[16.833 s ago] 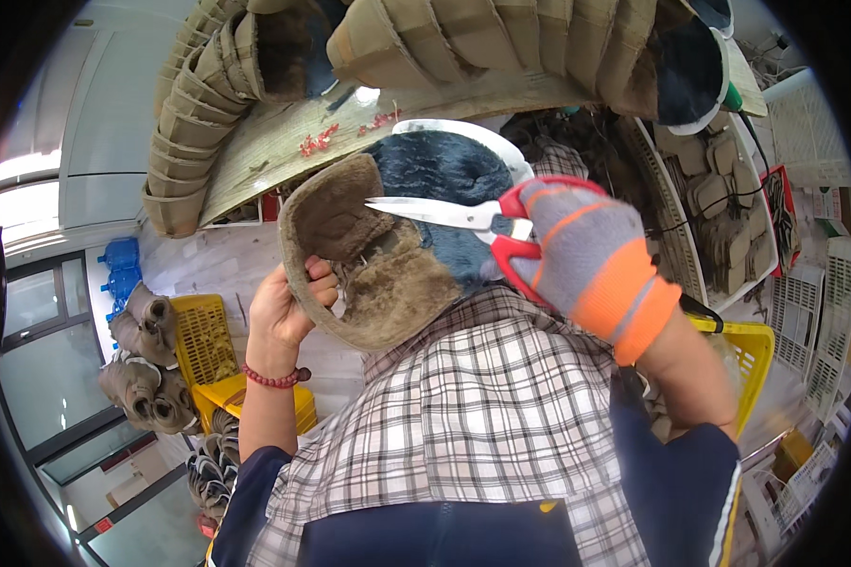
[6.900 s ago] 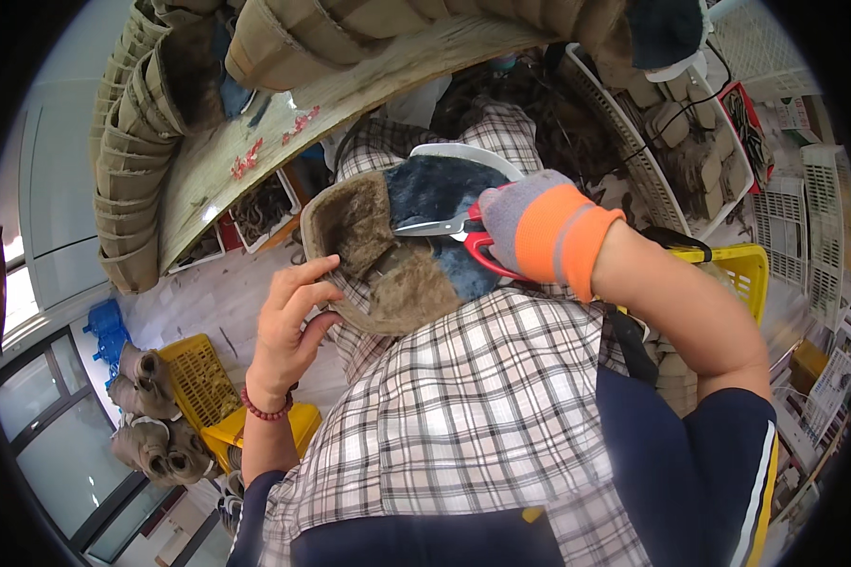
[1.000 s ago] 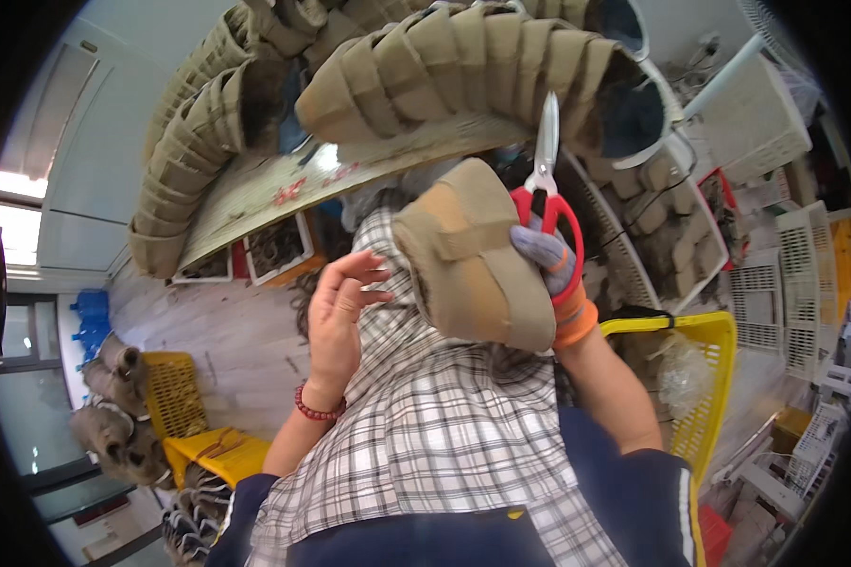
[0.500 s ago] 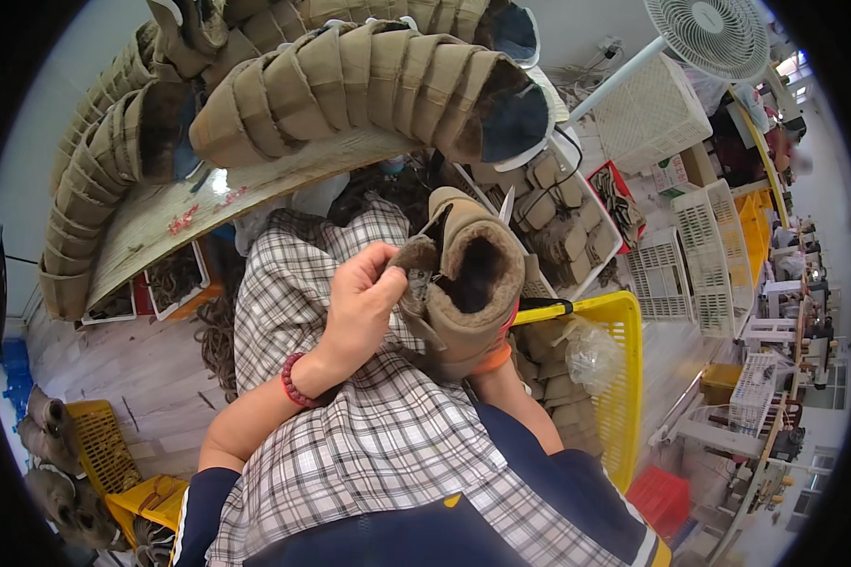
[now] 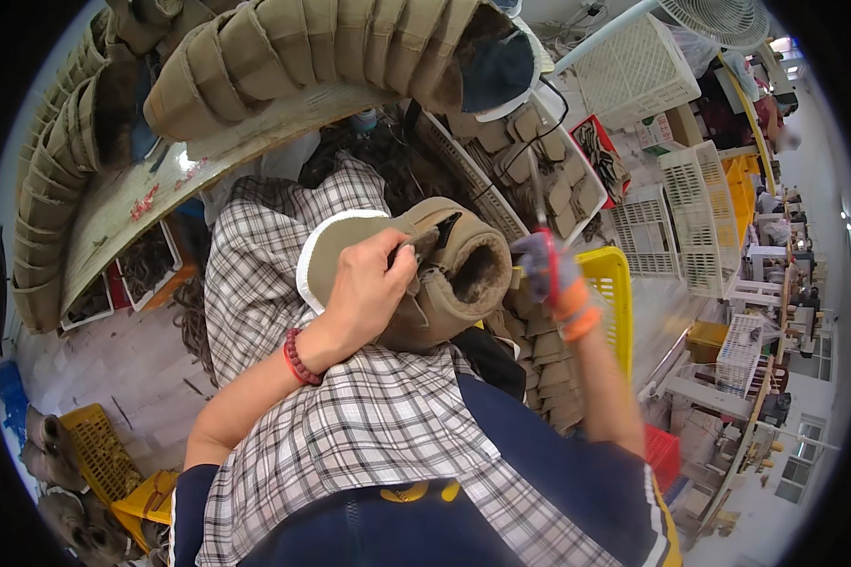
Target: The person trims the interior lining of beige slippers using a green rotary tool and red-handled scissors. They handle each slipper one at a time, rotating it to access different areas, then place the finished items back on the table.
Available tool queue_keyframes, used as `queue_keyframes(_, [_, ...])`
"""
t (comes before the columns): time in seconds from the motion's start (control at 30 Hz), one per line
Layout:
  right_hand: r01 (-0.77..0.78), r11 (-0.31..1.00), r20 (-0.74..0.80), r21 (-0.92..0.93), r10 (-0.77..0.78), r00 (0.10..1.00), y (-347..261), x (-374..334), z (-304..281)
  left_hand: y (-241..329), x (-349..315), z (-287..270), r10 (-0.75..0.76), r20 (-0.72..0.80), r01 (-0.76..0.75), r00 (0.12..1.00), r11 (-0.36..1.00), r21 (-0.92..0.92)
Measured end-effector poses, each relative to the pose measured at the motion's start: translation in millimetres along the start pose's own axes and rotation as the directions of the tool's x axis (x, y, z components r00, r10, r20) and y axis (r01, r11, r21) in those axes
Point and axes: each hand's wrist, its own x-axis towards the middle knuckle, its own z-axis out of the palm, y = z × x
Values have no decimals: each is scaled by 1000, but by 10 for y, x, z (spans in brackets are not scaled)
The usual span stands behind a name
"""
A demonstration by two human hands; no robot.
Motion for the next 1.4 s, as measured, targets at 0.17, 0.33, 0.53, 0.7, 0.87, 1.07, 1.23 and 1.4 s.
queue_keyframes(0.17, [386,216,256,-897,-457,851,-1304,-537,-321,-69,37,93,-44,24,44,999,999,-25])
queue_keyframes(0.33, [415,-274,488,-868,-309,817,-1873,-604,-148,-29,18,131,34,1,-34,999,999,30])
queue_keyframes(0.53, [483,-413,599,-772,-220,770,-1910,-499,80,-22,2,106,62,25,-63,998,997,34])
queue_keyframes(0.7, [498,-454,613,-738,-144,777,-2034,-461,162,-37,0,108,106,4,-106,994,994,32])
queue_keyframes(0.87, [451,-556,598,-698,-105,795,-2015,-493,177,-20,-6,107,109,23,-110,994,993,39])
queue_keyframes(1.07, [411,-205,454,-888,-525,720,-2029,-370,-211,-30,2,53,91,-53,-90,994,996,22])
queue_keyframes(1.23, [260,911,-20,-321,-281,960,-509,-170,-598,207,-24,-163,84,-51,-87,995,993,-73])
queue_keyframes(1.4, [306,557,-209,772,-232,950,-637,-568,552,353,131,-299,56,42,-37,998,930,-365])
